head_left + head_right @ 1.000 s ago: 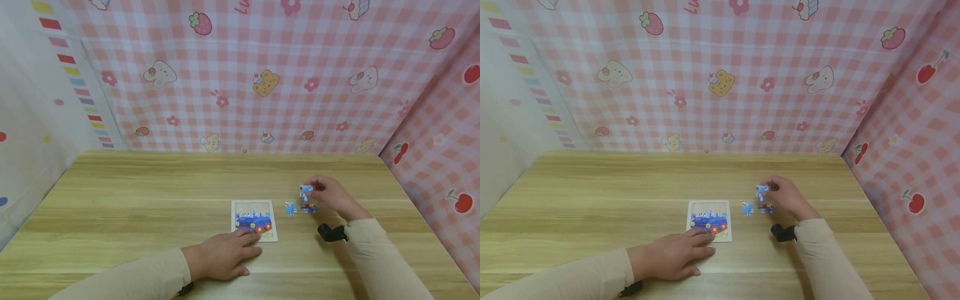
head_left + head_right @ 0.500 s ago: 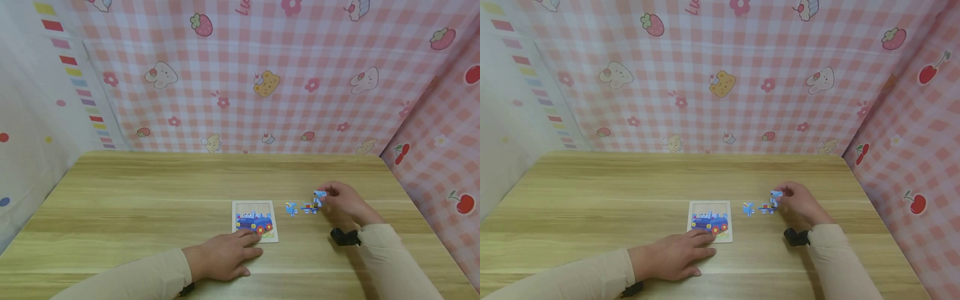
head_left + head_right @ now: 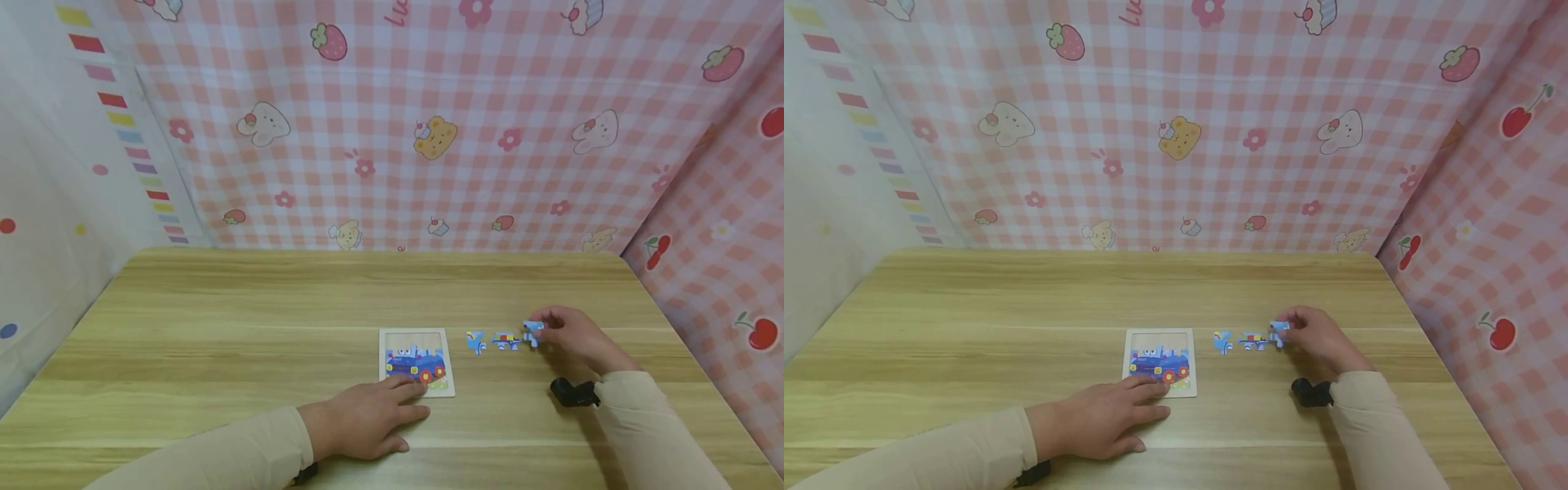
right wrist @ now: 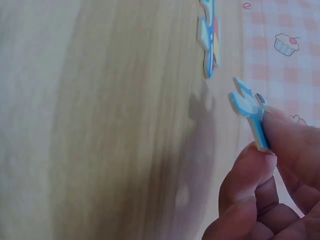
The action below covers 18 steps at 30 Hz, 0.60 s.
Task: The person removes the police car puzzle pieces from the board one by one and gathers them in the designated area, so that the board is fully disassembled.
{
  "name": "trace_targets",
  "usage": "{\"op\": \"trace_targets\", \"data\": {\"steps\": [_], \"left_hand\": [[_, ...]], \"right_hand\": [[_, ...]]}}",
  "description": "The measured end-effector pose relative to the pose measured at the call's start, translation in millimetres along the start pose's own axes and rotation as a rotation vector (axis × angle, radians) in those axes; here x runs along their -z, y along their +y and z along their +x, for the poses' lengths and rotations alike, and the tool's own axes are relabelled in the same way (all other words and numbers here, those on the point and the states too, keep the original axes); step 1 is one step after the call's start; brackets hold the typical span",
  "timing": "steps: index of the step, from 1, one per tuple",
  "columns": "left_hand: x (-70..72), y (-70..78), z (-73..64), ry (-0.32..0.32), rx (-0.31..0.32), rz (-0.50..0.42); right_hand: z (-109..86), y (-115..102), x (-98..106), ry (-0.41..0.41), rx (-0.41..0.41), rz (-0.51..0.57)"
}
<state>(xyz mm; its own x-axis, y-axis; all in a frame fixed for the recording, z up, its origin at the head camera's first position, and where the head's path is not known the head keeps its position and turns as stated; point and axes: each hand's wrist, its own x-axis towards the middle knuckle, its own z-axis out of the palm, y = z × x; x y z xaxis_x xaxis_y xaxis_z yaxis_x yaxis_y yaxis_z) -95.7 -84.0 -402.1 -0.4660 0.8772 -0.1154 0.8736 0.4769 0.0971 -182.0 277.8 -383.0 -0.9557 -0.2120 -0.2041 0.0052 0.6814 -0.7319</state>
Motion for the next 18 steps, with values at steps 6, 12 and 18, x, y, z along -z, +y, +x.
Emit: {"op": "trace_targets", "data": {"steps": [6,12,18], "left_hand": [[-0.5,-0.1,0.3,0.002,-0.001,0.007],[-0.5,-0.2,0.5,0.002,-0.002,0.009],[-0.9,-0.1,0.5,0.013,-0.004,0.017]], "right_hand": [[1.1,7,1,-0.011,-0.03,0.003],[0.6,11,2,-0.031,-0.042,0.014],[0.7,13,1,-0.04,-0.037,0.008]]}}
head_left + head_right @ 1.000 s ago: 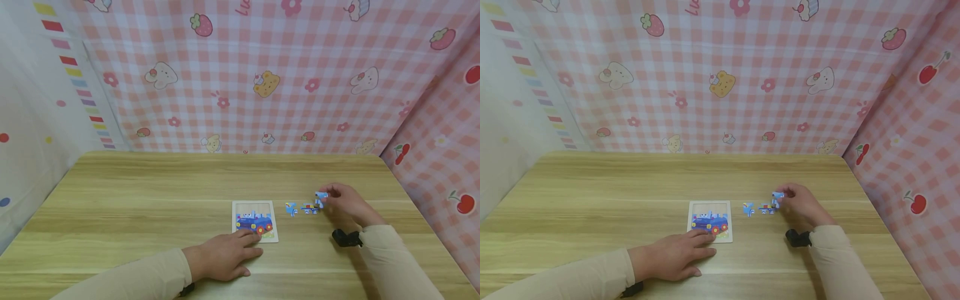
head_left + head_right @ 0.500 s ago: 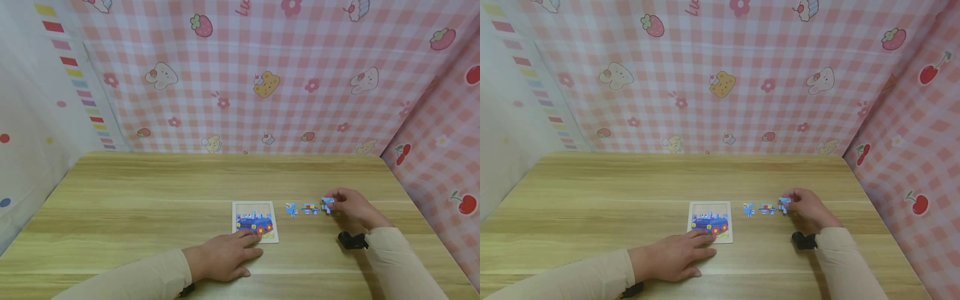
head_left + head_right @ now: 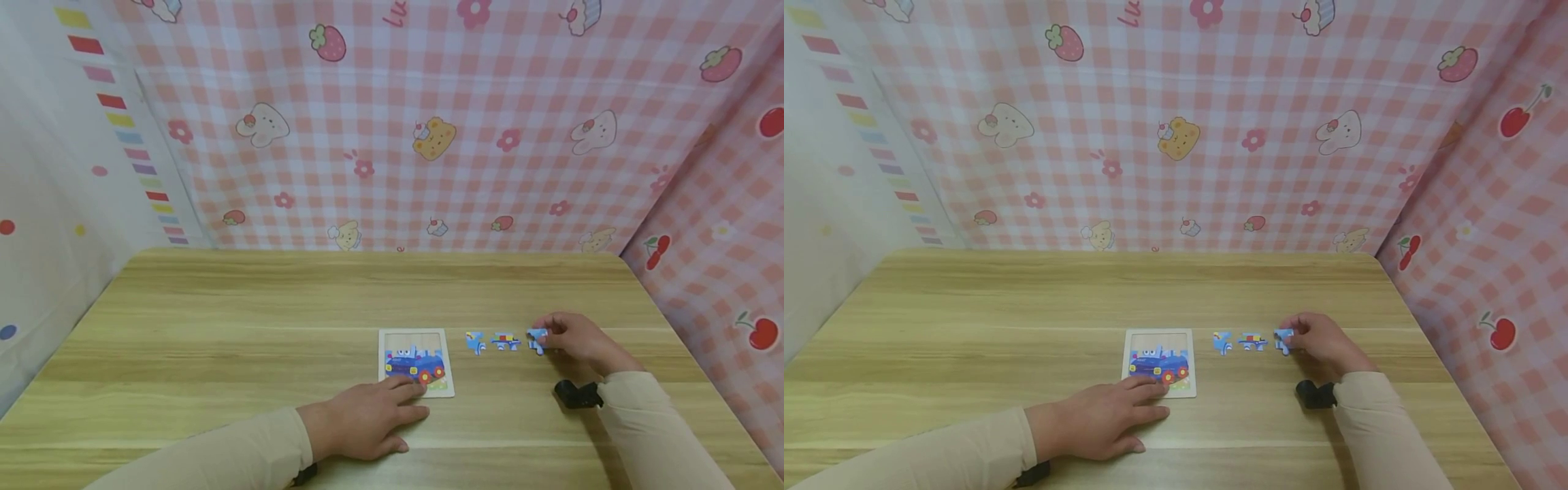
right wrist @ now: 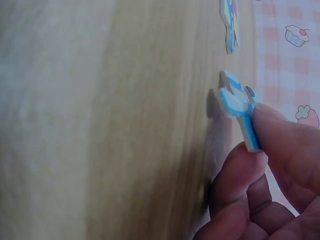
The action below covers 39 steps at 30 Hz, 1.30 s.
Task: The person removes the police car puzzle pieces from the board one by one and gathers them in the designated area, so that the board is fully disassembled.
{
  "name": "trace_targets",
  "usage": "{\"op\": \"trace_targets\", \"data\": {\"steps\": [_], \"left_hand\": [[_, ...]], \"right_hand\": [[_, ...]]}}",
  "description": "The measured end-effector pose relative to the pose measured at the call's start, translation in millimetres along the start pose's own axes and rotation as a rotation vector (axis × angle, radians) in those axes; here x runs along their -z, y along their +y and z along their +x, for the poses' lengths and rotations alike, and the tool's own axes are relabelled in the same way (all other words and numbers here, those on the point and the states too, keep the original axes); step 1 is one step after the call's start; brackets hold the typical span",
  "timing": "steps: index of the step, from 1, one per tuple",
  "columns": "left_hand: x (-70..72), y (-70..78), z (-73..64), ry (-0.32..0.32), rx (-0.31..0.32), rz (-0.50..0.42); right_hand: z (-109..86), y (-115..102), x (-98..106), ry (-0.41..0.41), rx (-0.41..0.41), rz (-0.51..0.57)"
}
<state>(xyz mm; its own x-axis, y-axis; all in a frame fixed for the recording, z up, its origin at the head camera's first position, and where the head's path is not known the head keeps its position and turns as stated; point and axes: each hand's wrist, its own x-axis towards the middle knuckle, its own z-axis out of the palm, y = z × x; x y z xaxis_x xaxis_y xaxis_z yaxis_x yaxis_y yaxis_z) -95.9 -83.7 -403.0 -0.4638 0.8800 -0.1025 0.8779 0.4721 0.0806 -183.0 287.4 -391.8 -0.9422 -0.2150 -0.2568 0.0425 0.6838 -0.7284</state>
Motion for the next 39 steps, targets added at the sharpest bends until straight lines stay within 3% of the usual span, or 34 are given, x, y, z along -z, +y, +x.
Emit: {"op": "trace_targets", "data": {"steps": [13,24,39], "left_hand": [[2.3,0.2,-0.8,-0.024,0.002,-0.02],[1.3,0.1,-0.4,-0.007,-0.008,-0.008],[1.7,4.1,0.4,0.013,-0.037,0.095]], "right_hand": [[0.8,-3.4,0.2,0.013,0.013,-0.092],[2.7,-4.9,-0.9,0.022,0.039,-0.172],[3.2,-6.2,0.7,0.041,0.08,-0.2]]}}
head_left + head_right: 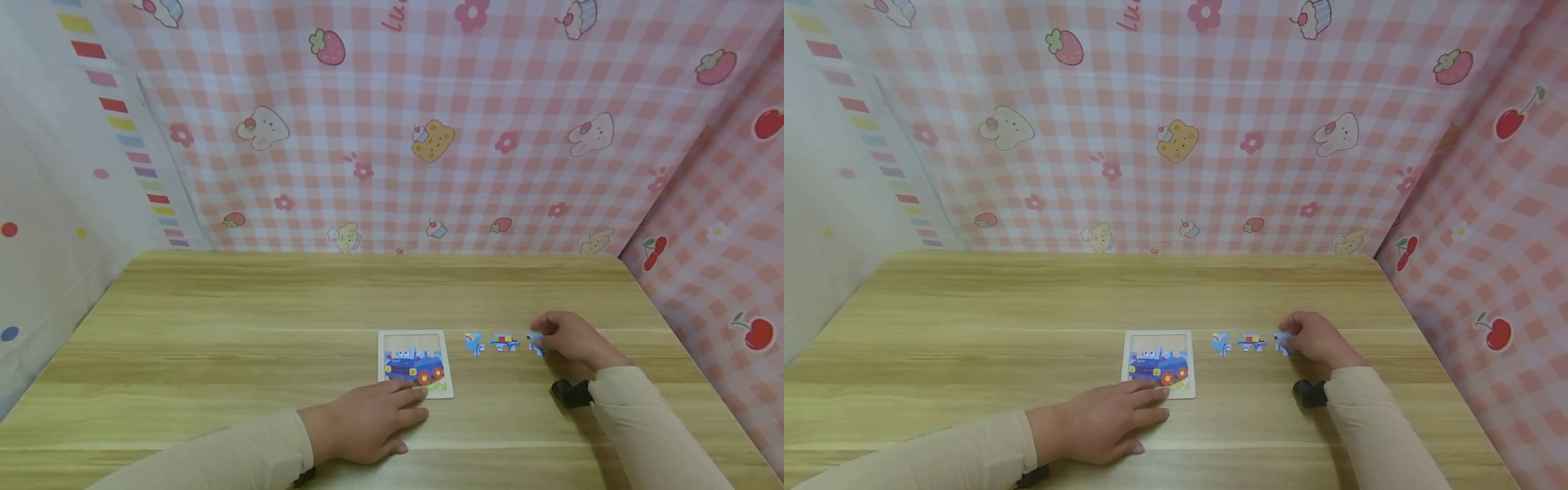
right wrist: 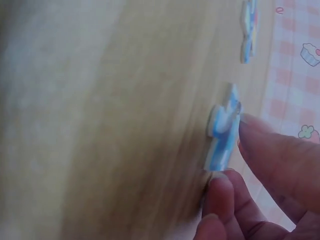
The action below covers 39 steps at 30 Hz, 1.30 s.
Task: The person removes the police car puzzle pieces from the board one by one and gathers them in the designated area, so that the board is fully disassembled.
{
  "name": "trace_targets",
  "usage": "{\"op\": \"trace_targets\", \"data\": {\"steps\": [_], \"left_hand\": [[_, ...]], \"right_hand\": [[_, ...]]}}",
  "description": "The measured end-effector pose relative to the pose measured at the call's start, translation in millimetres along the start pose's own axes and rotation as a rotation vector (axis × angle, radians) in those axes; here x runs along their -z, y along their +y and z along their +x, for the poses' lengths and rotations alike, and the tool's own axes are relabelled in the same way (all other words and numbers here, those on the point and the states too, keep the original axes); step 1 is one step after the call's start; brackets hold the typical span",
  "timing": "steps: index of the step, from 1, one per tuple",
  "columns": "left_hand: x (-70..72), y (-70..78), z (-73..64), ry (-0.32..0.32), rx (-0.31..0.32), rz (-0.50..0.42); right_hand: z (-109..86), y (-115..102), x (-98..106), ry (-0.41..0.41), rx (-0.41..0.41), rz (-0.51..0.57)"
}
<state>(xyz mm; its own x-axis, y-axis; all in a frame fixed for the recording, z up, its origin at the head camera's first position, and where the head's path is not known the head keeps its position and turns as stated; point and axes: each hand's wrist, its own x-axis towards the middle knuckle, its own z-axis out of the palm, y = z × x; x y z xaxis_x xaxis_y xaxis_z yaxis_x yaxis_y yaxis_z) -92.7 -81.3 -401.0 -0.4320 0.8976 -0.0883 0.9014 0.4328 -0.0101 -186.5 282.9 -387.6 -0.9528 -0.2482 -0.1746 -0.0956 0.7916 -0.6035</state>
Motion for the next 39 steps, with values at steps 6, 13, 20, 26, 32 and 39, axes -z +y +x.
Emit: {"op": "trace_targets", "data": {"steps": [6,13,20,26,32,39], "left_hand": [[1.7,1.1,0.2,-0.008,0.006,-0.004],[3.1,3.1,-0.6,-0.035,0.029,-0.023],[5.9,6.3,-1.9,-0.084,0.066,-0.066],[6.0,8.3,-3.4,-0.082,0.072,-0.082],[6.0,10.2,-3.4,-0.089,0.068,-0.072],[5.3,12.9,-4.5,-0.075,0.058,-0.038]], "right_hand": [[-1.4,-3,4,0.007,0.002,-0.01],[-2.3,-18,6,0.031,0.028,-0.048],[-0.4,-37,2,0.024,0.03,-0.039],[3.2,-51,-7,0.016,0.036,-0.004],[5.3,-67,-14,0.01,0.059,0.005],[9.4,-83,-24,0.005,0.109,0.017]]}}
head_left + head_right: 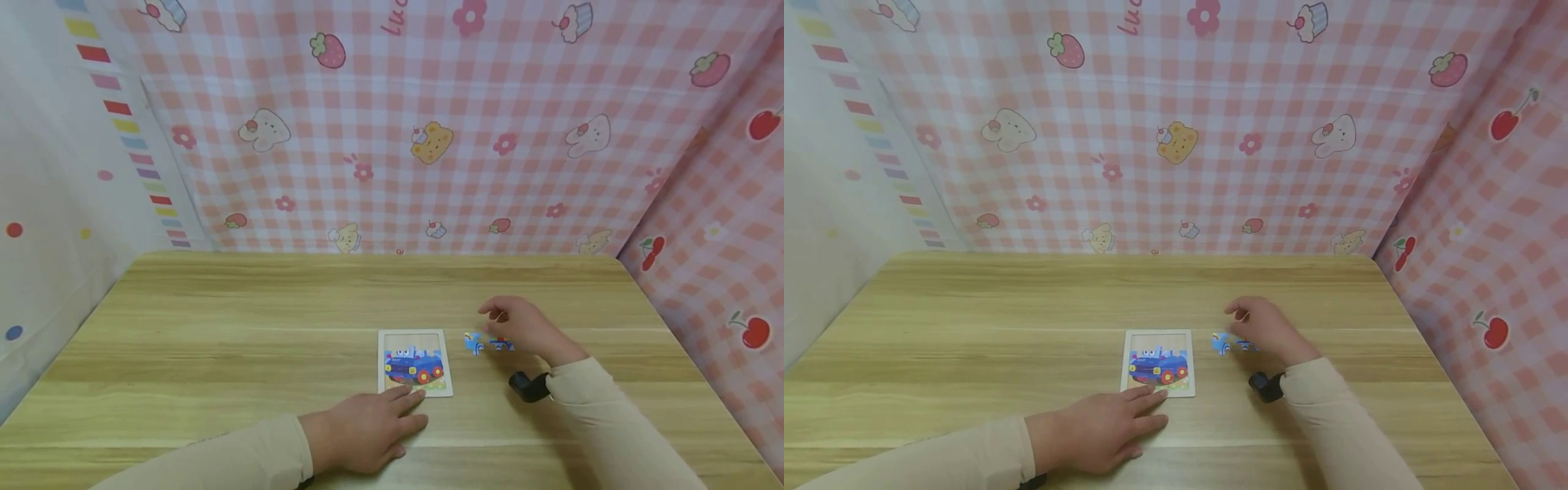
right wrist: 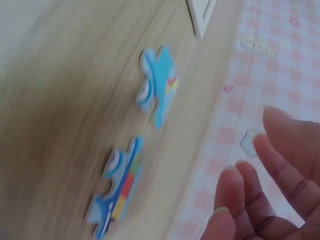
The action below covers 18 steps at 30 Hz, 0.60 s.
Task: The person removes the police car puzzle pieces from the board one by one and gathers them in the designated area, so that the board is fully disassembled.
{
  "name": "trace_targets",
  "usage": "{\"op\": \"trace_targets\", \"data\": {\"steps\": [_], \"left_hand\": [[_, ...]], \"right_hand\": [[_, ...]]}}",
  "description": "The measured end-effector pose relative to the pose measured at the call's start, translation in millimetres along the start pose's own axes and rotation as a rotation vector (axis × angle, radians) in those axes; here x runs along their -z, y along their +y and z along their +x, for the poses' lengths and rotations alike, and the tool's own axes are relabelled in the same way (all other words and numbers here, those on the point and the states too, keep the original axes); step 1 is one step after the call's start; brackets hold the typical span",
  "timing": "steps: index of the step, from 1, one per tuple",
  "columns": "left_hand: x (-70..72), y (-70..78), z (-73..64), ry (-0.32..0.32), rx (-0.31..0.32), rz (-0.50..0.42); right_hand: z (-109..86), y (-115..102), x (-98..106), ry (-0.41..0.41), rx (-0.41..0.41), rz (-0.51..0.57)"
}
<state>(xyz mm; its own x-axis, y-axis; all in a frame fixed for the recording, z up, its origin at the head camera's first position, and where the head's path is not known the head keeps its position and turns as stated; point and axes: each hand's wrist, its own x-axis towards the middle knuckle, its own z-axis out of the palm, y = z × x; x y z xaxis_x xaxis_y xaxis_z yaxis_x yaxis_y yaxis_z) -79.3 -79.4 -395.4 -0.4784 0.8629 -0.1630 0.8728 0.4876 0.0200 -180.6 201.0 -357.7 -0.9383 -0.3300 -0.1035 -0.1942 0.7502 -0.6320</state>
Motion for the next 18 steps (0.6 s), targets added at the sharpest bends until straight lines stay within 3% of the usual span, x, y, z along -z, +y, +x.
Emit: {"op": "trace_targets", "data": {"steps": [9,18], "left_hand": [[-2.4,0.4,-3.6,0.003,-0.008,-0.009],[-3.4,-1.3,-4.3,0.006,-0.019,-0.039]], "right_hand": [[9.4,-14,-17,0.002,0.062,0.058],[22.3,-30,-40,-0.067,0.044,0.063]]}}
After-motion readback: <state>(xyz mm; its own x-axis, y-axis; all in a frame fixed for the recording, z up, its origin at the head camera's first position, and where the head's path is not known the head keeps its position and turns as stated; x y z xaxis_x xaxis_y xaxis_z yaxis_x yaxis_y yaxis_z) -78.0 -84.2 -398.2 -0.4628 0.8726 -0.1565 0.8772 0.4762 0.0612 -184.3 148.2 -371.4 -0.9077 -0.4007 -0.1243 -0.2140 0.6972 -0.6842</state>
